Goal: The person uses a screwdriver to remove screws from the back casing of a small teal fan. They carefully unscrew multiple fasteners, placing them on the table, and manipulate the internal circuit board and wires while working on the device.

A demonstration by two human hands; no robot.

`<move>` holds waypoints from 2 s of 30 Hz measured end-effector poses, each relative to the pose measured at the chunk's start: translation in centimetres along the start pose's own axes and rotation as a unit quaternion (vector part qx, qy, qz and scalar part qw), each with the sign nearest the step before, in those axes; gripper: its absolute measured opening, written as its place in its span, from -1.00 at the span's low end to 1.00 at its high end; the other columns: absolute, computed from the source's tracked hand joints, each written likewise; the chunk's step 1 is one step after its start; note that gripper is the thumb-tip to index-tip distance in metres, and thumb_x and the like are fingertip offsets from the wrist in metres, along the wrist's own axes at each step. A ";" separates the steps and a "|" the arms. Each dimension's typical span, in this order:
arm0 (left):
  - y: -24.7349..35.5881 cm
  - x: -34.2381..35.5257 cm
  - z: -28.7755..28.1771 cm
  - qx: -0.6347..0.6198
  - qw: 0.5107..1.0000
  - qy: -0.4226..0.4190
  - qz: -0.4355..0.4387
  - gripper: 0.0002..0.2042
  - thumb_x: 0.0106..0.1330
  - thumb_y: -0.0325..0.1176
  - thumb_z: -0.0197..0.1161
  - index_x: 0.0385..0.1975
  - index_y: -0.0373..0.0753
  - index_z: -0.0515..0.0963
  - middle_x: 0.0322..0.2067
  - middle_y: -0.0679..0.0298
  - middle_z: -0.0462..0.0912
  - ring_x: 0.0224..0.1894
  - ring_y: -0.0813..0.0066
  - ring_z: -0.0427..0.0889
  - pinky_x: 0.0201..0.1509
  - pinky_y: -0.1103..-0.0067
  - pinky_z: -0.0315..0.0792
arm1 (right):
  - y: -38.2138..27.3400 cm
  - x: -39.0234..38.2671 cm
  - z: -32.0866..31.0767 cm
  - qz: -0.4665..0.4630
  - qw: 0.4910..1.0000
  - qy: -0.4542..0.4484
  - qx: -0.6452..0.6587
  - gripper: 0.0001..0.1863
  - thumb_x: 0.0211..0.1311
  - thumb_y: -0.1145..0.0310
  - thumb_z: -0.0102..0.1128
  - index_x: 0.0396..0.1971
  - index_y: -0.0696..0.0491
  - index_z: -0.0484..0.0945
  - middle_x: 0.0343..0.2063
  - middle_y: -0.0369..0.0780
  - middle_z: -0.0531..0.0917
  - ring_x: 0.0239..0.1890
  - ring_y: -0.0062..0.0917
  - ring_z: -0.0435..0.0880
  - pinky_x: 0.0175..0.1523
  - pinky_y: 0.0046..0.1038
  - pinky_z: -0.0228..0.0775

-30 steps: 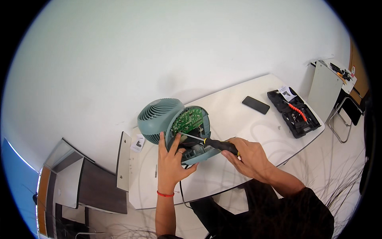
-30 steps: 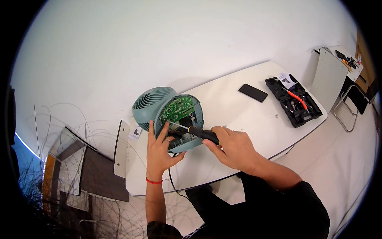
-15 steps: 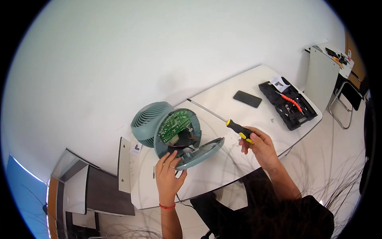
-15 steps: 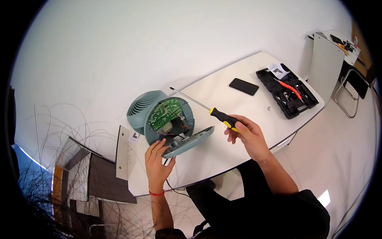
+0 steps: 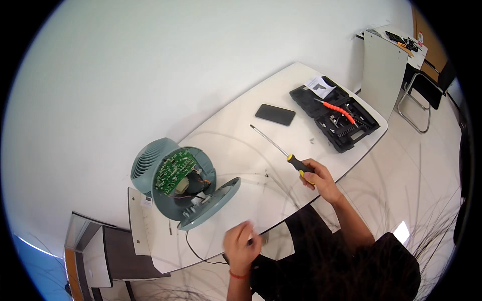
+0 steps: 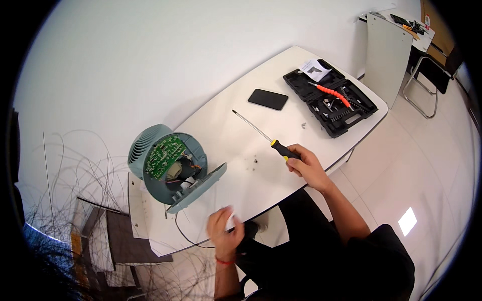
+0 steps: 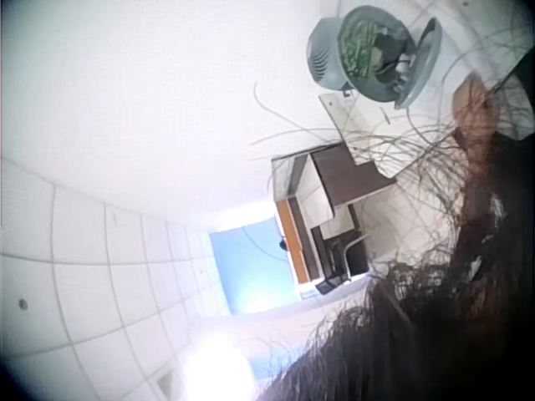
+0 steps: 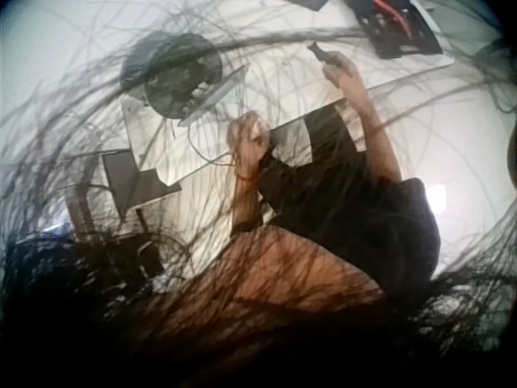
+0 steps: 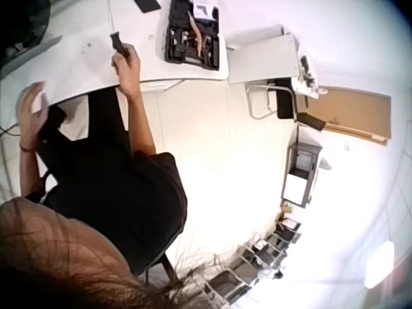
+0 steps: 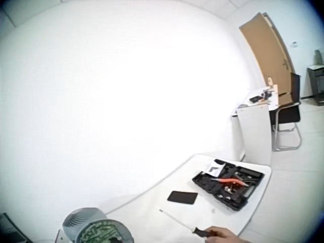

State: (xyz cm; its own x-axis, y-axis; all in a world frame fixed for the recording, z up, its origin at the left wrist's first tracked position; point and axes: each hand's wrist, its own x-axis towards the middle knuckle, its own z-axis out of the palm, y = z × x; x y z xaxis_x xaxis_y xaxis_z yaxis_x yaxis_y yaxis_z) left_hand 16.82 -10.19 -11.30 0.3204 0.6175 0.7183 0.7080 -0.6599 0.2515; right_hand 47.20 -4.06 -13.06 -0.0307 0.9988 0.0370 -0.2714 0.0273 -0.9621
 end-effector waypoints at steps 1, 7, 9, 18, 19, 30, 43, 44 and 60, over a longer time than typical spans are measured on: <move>0.8 0.9 1.9 -0.028 0.997 -0.026 -0.068 -0.68 0.19 -0.49 0.33 -0.03 -0.24 0.58 -0.06 0.13 0.61 -0.15 0.14 0.65 -0.04 0.39 0.52 | 0.4 0.0 -0.7 -0.007 1.000 0.017 -0.014 -0.76 0.33 0.43 0.06 -0.06 0.17 0.49 -0.47 -0.32 0.53 -0.49 -0.73 0.38 -0.34 -0.62 0.23; -1.1 5.5 9.5 -0.033 0.987 -0.049 -0.152 -0.76 0.25 -0.55 0.31 -0.08 -0.28 0.64 -0.21 0.17 0.59 -0.40 0.34 0.55 -0.33 0.49 0.48 | 0.3 -1.5 -3.7 0.020 0.996 0.070 -0.059 -0.82 0.28 0.48 0.10 -0.15 0.18 0.54 -0.52 -0.36 0.55 -0.45 -0.74 0.41 -0.34 -0.59 0.23; -1.4 6.2 10.5 -0.034 0.978 -0.069 -0.194 -0.77 0.24 -0.54 0.33 -0.11 -0.29 0.65 -0.22 0.18 0.59 -0.40 0.38 0.55 -0.33 0.51 0.47 | 0.3 -2.0 -4.4 -0.018 0.993 0.075 -0.093 -0.81 0.26 0.49 0.10 -0.15 0.17 0.53 -0.53 -0.36 0.55 -0.43 -0.74 0.43 -0.33 -0.56 0.24; -1.9 5.7 13.1 -0.051 0.962 -0.054 -0.263 -0.87 0.26 -0.54 0.34 -0.21 -0.32 0.69 -0.29 0.20 0.58 -0.44 0.45 0.54 -0.36 0.58 0.45 | -0.8 -4.9 -7.8 -0.128 0.930 0.097 -0.330 -0.71 -0.06 0.51 0.25 -0.24 0.18 0.56 -0.44 -0.12 0.52 -0.44 -0.29 0.50 -0.28 -0.39 0.34; -1.9 5.7 13.1 -0.059 0.959 -0.057 -0.270 -0.88 0.27 -0.54 0.33 -0.22 -0.32 0.69 -0.29 0.19 0.58 -0.44 0.45 0.54 -0.36 0.59 0.44 | -1.0 -5.0 -7.9 -0.126 0.930 0.089 -0.333 -0.70 -0.07 0.51 0.25 -0.24 0.17 0.56 -0.43 -0.13 0.52 -0.42 -0.28 0.50 -0.28 -0.38 0.34; -2.9 4.4 12.4 -0.382 0.855 -0.048 -0.347 -0.88 0.44 -0.48 0.26 -0.12 -0.35 0.61 -0.18 0.16 0.74 -0.13 0.57 0.65 -0.05 0.64 0.48 | -0.3 -5.1 -8.1 -0.164 0.910 0.033 -0.380 -0.68 -0.16 0.52 0.26 -0.27 0.12 0.59 -0.44 -0.17 0.53 -0.31 -0.27 0.51 -0.22 -0.35 0.39; -2.9 4.1 12.0 -0.416 0.858 -0.062 -0.295 -0.88 0.30 -0.66 0.32 -0.21 -0.37 0.65 -0.21 0.15 0.73 -0.10 0.41 0.70 0.08 0.53 0.52 | -0.3 -5.2 -8.1 -0.169 0.913 0.026 -0.370 -0.69 -0.18 0.53 0.24 -0.29 0.12 0.60 -0.45 -0.18 0.53 -0.33 -0.29 0.49 -0.24 -0.37 0.37; -2.9 4.1 12.0 -0.412 0.859 -0.066 -0.297 -0.88 0.30 -0.66 0.32 -0.21 -0.37 0.65 -0.21 0.15 0.72 -0.10 0.41 0.70 0.07 0.53 0.52 | -0.4 -5.2 -8.1 -0.169 0.912 0.027 -0.371 -0.69 -0.18 0.53 0.24 -0.29 0.12 0.60 -0.46 -0.18 0.53 -0.33 -0.29 0.49 -0.24 -0.37 0.37; -3.0 4.0 11.5 -0.504 0.821 -0.032 -0.267 -0.81 0.23 -0.77 0.27 -0.23 -0.36 0.62 -0.21 0.11 0.68 -0.11 0.40 0.66 0.10 0.49 0.49 | -1.4 -5.4 -7.8 -0.208 0.893 -0.013 -0.399 -0.62 -0.22 0.55 0.28 -0.25 0.14 0.63 -0.40 -0.19 0.58 -0.38 -0.33 0.56 -0.29 -0.40 0.43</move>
State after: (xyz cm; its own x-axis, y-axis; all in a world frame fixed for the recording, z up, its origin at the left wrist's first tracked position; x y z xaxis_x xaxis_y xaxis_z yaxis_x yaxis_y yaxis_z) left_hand 23.21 -0.79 -16.67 0.1882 0.9339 0.3039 -0.1115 -0.2871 0.9514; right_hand 55.23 -9.19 -14.04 -0.1122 0.8944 0.4329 0.5070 0.4262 -0.7492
